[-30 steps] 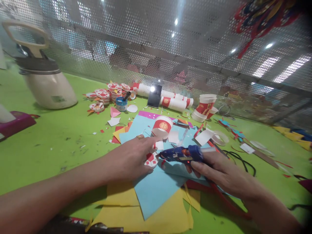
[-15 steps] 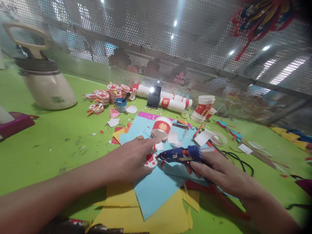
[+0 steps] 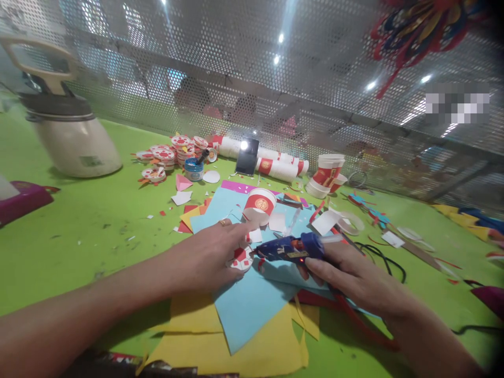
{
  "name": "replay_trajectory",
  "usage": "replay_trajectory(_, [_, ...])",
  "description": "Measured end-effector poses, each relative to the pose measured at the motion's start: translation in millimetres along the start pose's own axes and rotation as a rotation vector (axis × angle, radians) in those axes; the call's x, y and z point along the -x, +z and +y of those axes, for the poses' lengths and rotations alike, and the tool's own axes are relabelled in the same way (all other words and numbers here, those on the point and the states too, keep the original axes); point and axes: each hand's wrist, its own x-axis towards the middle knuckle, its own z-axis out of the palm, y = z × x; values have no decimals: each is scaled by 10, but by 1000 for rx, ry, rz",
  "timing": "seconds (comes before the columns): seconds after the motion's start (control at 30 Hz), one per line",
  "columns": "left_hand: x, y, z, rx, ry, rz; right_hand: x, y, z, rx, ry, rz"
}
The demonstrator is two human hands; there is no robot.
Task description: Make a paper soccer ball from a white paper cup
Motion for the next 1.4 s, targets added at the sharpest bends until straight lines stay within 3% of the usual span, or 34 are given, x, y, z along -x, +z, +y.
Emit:
replay_trajectory(0.9, [-4,20,-25,10,16,2,-6,1,-25,33,-43,29])
replay_trajectory(1.4, [7,40,-53,18,38,29,0,-17,0,-31,6,-29])
